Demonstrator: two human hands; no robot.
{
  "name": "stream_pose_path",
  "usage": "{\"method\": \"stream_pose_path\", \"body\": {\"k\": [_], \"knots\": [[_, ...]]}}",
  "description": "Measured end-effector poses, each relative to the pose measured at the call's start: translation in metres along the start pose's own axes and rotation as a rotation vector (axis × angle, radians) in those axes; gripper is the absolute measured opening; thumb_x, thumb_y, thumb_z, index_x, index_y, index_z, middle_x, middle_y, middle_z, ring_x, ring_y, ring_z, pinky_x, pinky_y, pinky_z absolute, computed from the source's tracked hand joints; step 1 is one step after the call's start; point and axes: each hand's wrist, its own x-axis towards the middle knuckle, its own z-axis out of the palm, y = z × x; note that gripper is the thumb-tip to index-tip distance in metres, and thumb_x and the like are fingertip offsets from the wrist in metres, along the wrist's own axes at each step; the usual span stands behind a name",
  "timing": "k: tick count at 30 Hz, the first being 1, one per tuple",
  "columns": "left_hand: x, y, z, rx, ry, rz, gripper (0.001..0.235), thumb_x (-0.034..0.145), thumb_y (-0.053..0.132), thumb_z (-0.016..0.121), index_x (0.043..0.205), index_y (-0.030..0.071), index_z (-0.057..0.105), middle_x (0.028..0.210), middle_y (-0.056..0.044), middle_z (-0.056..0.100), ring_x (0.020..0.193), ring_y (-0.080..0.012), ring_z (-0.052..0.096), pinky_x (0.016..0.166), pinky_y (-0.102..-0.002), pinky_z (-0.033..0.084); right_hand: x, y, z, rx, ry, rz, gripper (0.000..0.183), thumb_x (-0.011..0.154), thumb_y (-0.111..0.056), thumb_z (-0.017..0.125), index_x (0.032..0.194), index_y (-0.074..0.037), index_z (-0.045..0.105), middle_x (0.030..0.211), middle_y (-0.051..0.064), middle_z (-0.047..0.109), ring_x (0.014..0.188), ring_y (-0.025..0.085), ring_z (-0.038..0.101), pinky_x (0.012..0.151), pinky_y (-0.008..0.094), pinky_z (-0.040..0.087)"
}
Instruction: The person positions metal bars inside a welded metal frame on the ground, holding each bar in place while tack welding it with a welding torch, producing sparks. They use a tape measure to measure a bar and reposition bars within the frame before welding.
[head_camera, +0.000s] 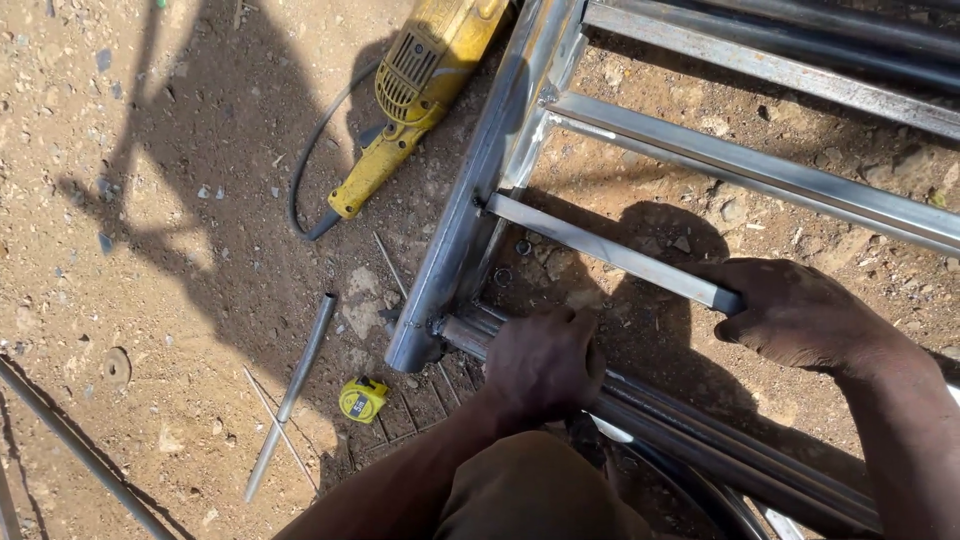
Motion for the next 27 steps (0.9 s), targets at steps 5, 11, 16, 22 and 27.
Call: {"method": "stream_pose_path", "body": {"k": [5,11,16,22,27], "knots": [[0.0,-0.002,0.004,0.003,0.014,-0.007,0.032,0.093,0.031,0.052,0.103,0.004,0.067,0.083,-0.013,0.071,0.067,-0.0318,0.067,0.045,-0.049,0.052,-0.007,-0.007,-0.004,-0.003,0.014,0.01,0.083,0.076,-0.02,0.067,0.148,-0.056,0.049,0.126,-0.002,0.075,0.109,0.022,0.072,0.093,0.038,0.055],[0.001,-0.004,0.006,0.033,-0.009,-0.009,0.03,0.093,0.033,0.053,0.096,0.006,0.066,0.084,-0.012,0.069,0.069,-0.0336,0.067,0.046,-0.052,0.051,0.005,0.006,0.007,0.002,0.077,-0.062,0.074,0.069,-0.022,0.069,0.14,-0.043,0.06,0.119,-0.002,0.078,0.11,0.022,0.073,0.095,0.037,0.055],[-0.003,-0.005,0.009,0.025,0.049,0.011,0.025,0.092,0.03,0.055,0.09,0.008,0.066,0.079,-0.012,0.068,0.068,-0.0338,0.065,0.045,-0.052,0.05,0.011,0.013,0.016,-0.006,0.1,-0.06,0.08,0.068,-0.023,0.07,0.141,-0.05,0.057,0.129,-0.004,0.073,0.118,0.023,0.07,0.1,0.04,0.053],[0.0,-0.005,0.006,0.001,-0.004,0.018,0.017,0.09,0.026,0.059,0.095,0.011,0.061,0.08,-0.011,0.067,0.071,-0.0299,0.063,0.048,-0.049,0.053,0.01,0.014,0.016,-0.012,0.081,-0.063,0.083,0.074,-0.023,0.062,0.147,-0.056,0.046,0.13,-0.006,0.07,0.115,0.019,0.069,0.096,0.036,0.054],[0.005,-0.01,0.008,-0.029,-0.081,0.002,0.029,0.092,0.03,0.059,0.114,0.011,0.059,0.094,-0.014,0.069,0.077,-0.0364,0.066,0.055,-0.056,0.056,0.019,0.023,0.026,0.032,-0.021,0.002,0.082,0.091,-0.012,0.06,0.155,-0.056,0.033,0.146,-0.009,0.057,0.129,0.013,0.058,0.114,0.031,0.044]]}}
